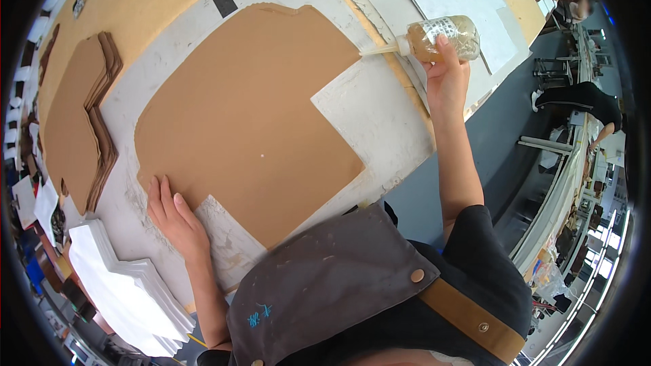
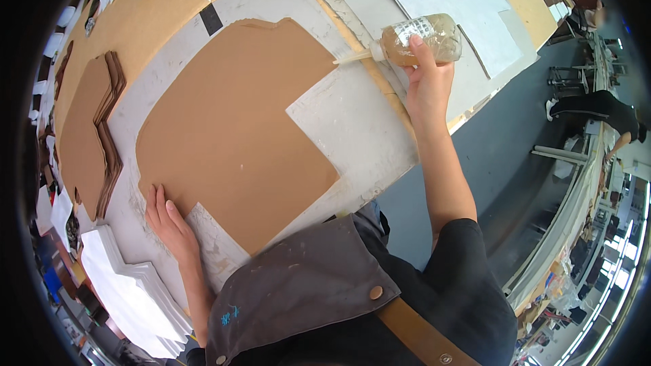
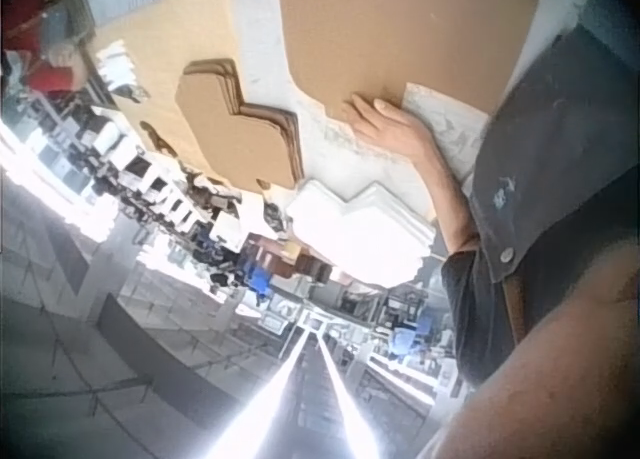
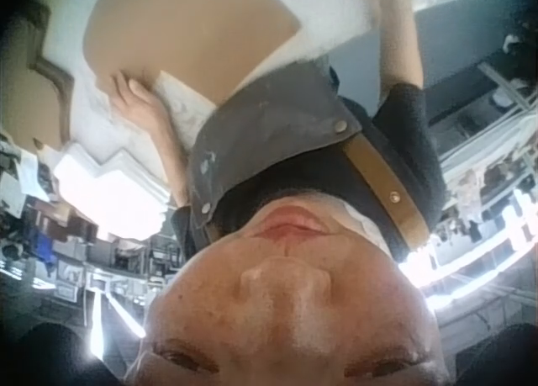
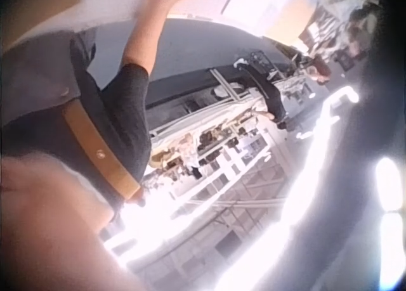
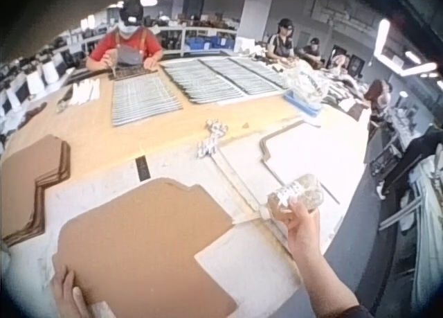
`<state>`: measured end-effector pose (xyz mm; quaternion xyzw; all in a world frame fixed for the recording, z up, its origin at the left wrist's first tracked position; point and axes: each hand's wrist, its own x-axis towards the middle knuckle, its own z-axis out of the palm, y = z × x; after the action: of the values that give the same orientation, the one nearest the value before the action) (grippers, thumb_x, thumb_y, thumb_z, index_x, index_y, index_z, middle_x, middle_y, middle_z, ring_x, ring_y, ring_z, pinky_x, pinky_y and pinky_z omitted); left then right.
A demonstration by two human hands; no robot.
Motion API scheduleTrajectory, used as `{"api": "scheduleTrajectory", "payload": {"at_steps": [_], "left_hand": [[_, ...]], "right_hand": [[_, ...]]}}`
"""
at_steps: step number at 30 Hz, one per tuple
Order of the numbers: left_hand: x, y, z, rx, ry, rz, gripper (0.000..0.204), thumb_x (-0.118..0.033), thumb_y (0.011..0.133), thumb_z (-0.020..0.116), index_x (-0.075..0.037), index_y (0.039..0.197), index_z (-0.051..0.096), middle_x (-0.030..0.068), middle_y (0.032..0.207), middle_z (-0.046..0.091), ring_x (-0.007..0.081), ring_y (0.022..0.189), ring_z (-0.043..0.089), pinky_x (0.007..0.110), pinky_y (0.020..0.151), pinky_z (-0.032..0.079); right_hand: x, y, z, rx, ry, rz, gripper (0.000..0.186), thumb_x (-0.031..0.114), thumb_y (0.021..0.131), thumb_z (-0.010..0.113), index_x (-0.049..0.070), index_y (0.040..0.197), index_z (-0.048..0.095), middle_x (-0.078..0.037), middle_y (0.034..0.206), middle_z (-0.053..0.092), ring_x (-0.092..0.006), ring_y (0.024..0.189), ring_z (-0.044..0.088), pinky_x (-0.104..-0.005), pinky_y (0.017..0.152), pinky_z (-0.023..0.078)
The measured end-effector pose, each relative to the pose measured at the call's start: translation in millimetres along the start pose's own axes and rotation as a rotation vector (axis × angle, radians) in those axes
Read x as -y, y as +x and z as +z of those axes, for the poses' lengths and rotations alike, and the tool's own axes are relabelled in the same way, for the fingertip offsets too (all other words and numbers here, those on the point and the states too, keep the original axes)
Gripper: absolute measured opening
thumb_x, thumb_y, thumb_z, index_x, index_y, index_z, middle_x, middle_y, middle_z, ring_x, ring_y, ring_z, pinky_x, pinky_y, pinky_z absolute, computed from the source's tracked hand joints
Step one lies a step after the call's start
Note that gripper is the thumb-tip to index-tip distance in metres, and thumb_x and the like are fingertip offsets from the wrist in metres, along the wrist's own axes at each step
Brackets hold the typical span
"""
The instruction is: The recorder is gluing and layering material onto leather or synthetic panels in a workshop.
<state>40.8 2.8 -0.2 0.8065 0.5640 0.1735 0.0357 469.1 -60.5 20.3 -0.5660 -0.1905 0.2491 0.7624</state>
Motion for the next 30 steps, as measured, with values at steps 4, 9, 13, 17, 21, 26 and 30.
{"api": "scheduleTrajectory", "payload": {"at_steps": [4, 9, 13, 17, 21, 26, 30], "left_hand": [[1.2, -1.1, -0.5, 0.003, -0.001, -0.02, 0.037, -0.018, 0.099, 0.035, 0.003, 0.125, 0.052, 0.019, 0.133, 0.047, 0.0359, 0.121, 0.042, 0.044, 0.102, 0.032], [3.0, -1.7, 0.1, -0.002, -0.006, -0.017, 0.037, -0.018, 0.098, 0.036, 0.003, 0.125, 0.052, 0.0189, 0.134, 0.047, 0.0358, 0.121, 0.042, 0.044, 0.103, 0.032], [2.1, -1.6, -0.2, -0.007, -0.019, -0.017, 0.037, -0.017, 0.098, 0.037, 0.002, 0.125, 0.052, 0.0189, 0.134, 0.047, 0.0358, 0.121, 0.042, 0.044, 0.103, 0.032], [3.6, -2.1, 0.2, -0.004, -0.01, -0.025, 0.037, -0.017, 0.098, 0.037, 0.002, 0.125, 0.053, 0.0189, 0.134, 0.047, 0.0358, 0.121, 0.042, 0.044, 0.103, 0.032], [3.2, -2.1, 0.4, -0.009, -0.015, -0.028, 0.036, -0.017, 0.097, 0.038, 0.002, 0.124, 0.053, 0.019, 0.134, 0.047, 0.036, 0.121, 0.042, 0.044, 0.103, 0.032], [2.4, -2.1, 0.7, -0.016, -0.034, -0.038, 0.036, -0.016, 0.097, 0.039, 0.002, 0.124, 0.053, 0.0191, 0.133, 0.047, 0.036, 0.122, 0.041, 0.044, 0.103, 0.032], [3.2, -2.0, 1.0, -0.018, -0.037, -0.034, 0.035, -0.016, 0.097, 0.04, 0.002, 0.124, 0.054, 0.019, 0.133, 0.048, 0.0359, 0.123, 0.041, 0.044, 0.104, 0.032]], "right_hand": [[-2.2, -9.3, 5.3, -0.053, -0.03, -0.042, 0.041, 0.014, 0.085, 0.065, 0.003, 0.12, 0.045, -0.008, 0.109, 0.057, -0.0185, 0.103, 0.057, -0.0373, 0.09, 0.049], [-2.3, -15.5, 11.8, -0.034, -0.063, -0.085, 0.044, 0.014, 0.083, 0.067, 0.003, 0.12, 0.046, -0.007, 0.109, 0.056, -0.0169, 0.101, 0.057, -0.035, 0.09, 0.048], [-6.3, -17.1, 14.3, 0.0, -0.047, -0.05, 0.043, 0.014, 0.083, 0.067, 0.002, 0.119, 0.046, -0.007, 0.107, 0.057, -0.0167, 0.099, 0.057, -0.0335, 0.089, 0.047], [-8.4, -22.6, 22.5, 0.038, -0.03, -0.01, 0.041, 0.014, 0.083, 0.067, 0.001, 0.117, 0.047, -0.007, 0.105, 0.058, -0.0159, 0.097, 0.058, -0.0319, 0.088, 0.047], [-13.3, -25.2, 24.3, 0.081, -0.057, 0.004, 0.039, 0.013, 0.083, 0.066, 0.001, 0.116, 0.048, -0.007, 0.105, 0.058, -0.015, 0.098, 0.057, -0.0315, 0.086, 0.046], [-13.2, -35.1, 39.9, 0.142, -0.056, 0.028, 0.039, 0.015, 0.083, 0.067, 0.0, 0.115, 0.049, -0.007, 0.105, 0.058, -0.0151, 0.1, 0.056, -0.0309, 0.088, 0.044], [-18.1, -36.7, 45.3, 0.167, -0.075, 0.024, 0.044, 0.016, 0.082, 0.068, -0.001, 0.118, 0.048, -0.008, 0.107, 0.058, -0.0155, 0.101, 0.055, -0.031, 0.09, 0.043]]}}
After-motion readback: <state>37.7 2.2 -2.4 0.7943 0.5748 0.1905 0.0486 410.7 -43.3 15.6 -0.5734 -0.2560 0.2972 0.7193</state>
